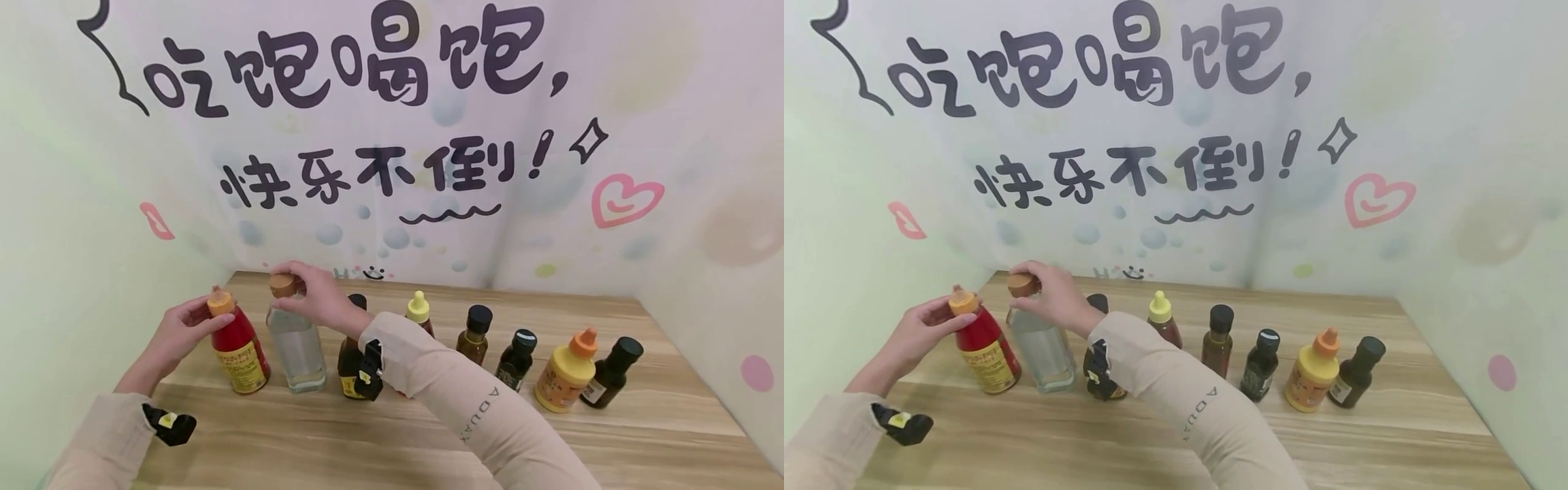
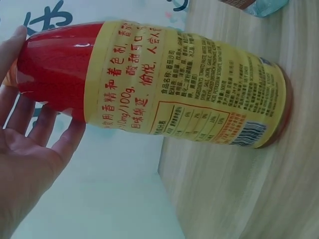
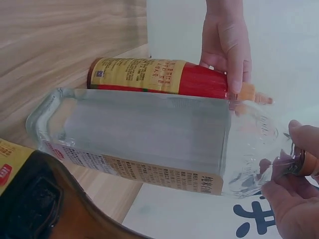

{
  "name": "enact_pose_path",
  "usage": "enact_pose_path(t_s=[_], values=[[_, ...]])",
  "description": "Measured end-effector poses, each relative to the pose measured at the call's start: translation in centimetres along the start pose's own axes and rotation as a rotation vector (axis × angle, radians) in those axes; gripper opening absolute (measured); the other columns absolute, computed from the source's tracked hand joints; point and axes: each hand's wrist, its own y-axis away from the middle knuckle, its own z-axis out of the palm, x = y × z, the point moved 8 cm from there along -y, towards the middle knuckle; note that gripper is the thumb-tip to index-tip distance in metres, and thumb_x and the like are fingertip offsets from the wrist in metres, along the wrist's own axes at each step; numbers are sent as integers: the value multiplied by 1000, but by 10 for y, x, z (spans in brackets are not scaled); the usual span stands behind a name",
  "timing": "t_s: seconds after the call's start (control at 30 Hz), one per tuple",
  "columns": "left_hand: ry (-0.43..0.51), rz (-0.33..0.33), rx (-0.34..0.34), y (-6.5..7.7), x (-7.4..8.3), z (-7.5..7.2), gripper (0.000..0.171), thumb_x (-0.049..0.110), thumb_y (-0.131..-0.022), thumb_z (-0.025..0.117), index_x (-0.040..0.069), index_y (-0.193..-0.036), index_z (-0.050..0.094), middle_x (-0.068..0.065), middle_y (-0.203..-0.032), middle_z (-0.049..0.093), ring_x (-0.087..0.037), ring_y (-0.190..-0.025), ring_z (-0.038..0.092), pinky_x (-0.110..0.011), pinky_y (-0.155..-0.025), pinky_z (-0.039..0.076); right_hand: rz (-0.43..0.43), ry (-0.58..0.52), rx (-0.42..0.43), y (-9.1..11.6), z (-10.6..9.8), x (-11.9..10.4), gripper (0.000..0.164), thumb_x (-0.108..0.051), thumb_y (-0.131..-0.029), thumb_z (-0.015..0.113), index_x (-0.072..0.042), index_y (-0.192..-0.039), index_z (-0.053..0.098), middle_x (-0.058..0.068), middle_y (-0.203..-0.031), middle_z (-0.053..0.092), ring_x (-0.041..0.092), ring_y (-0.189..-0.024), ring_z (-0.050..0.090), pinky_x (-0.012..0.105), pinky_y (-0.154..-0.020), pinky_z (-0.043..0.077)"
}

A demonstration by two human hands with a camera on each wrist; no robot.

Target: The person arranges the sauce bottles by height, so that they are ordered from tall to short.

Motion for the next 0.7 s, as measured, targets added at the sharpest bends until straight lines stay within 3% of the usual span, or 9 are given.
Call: enact_pose_path(t_s=[0.07, 0.13, 0.27, 0.3, 0.4, 0.47, 0.53, 0.7], values=[[24, 12, 6, -1, -5, -1, 52, 20, -86, 59, -5, -128, 41, 25, -97, 53, 6, -87, 51, -12, -70, 45, 6, 8, 3, 0, 0, 0, 44, -14, -78, 68, -13, -119, 53, 1, -106, 57, 7, -89, 52, 12, -74, 42], [42, 23, 3, -5, -19, -3, 51, 21, -86, 59, -2, -129, 42, 18, -102, 55, 3, -89, 52, -13, -70, 46, 9, 11, 3, 1, 0, -1, 44, -14, -78, 68, -13, -119, 52, 1, -107, 57, 7, -90, 52, 13, -75, 42], [135, 27, 50, -22, -75, -9, 45, 16, -84, 61, 5, -126, 49, -1, -111, 59, -7, -94, 55, -17, -69, 48, 5, 12, 3, 1, 1, -1, 44, -14, -79, 67, -13, -120, 51, 1, -108, 56, 7, -91, 53, 13, -76, 43], [192, 46, 34, -24, -81, -9, 44, 15, -84, 61, 5, -126, 49, -6, -114, 58, -11, -97, 55, -21, -74, 48, 3, 13, 3, 2, 1, -1, 44, -14, -79, 67, -14, -120, 51, 1, -108, 56, 7, -91, 53, 14, -76, 43], [240, 66, 28, -30, -97, -10, 45, 15, -83, 62, 7, -125, 51, -8, -115, 57, -14, -98, 55, -23, -74, 49, 0, 16, 3, 2, 2, 0, 44, -14, -79, 66, -13, -120, 51, 1, -107, 57, 7, -91, 53, 16, -77, 43], [265, 76, 21, -28, -93, -9, 43, 14, -83, 62, 6, -124, 51, -8, -114, 58, -15, -97, 56, -23, -74, 49, 0, 22, 1, 3, 2, -1, 44, -14, -79, 66, -14, -120, 51, 1, -107, 57, 7, -90, 53, 16, -76, 44], [200, 59, 19, -23, -80, -8, 44, 16, -84, 61, 7, -125, 50, -4, -112, 59, -10, -94, 56, -20, -70, 49, -1, 25, 0, 3, 1, -1, 44, -14, -80, 66, -14, -120, 51, 1, -106, 57, 7, -89, 53, 15, -75, 43], [52, 20, 29, -4, -22, -1, 54, 27, -85, 59, -2, -128, 43, 15, -102, 56, 2, -89, 53, -15, -71, 46, 2, 21, -1, 3, 1, -4, 43, -13, -79, 67, -14, -120, 51, 1, -104, 57, 7, -86, 53, 13, -71, 42]])
